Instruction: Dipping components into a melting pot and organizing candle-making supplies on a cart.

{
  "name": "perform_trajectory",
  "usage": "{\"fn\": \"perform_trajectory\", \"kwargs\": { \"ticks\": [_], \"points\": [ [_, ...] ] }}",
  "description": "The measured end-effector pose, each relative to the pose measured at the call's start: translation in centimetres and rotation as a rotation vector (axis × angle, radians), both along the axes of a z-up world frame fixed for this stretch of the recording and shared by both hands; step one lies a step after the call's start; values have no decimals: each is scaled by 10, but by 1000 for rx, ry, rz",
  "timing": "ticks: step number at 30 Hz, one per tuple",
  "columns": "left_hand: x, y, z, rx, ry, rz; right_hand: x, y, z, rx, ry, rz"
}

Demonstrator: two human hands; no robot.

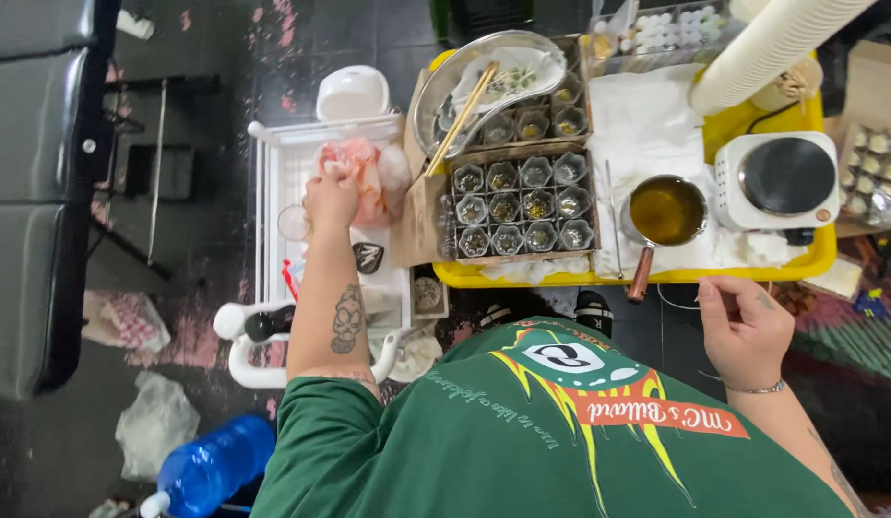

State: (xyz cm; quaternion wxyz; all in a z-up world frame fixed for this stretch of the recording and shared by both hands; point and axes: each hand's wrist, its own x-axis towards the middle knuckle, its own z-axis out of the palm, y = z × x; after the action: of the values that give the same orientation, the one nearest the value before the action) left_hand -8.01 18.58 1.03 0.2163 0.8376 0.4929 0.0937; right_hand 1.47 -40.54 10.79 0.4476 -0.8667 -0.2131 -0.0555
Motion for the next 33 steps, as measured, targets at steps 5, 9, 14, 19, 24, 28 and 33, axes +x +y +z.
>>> {"fn": "perform_trajectory", "kwargs": {
  "ticks": [5, 9, 14, 19, 24, 28, 33],
  "points": [
    [9, 26, -28, -192, 276, 32, -15, -1, 3, -22, 19, -69],
    [3, 35, -21, 97, 23, -15, -16, -2, 3, -17, 14, -89],
    [7, -36, 105, 246, -580, -166, -13, 3, -15, 232, 139, -108],
    [21, -149, 171, 342, -725, -546, -4, 43, 5, 447, 669, 214],
    [33, -262, 145, 107, -863, -895, -9, 115, 31, 945, 1249, 809],
    [35, -296, 152, 0, -807, -1261, -2, 144, 55, 1337, 1411, 796],
    [39, -289, 169, 131, -697, -1532, 5, 119, 76, 1351, 1269, 661]
  ]
}}
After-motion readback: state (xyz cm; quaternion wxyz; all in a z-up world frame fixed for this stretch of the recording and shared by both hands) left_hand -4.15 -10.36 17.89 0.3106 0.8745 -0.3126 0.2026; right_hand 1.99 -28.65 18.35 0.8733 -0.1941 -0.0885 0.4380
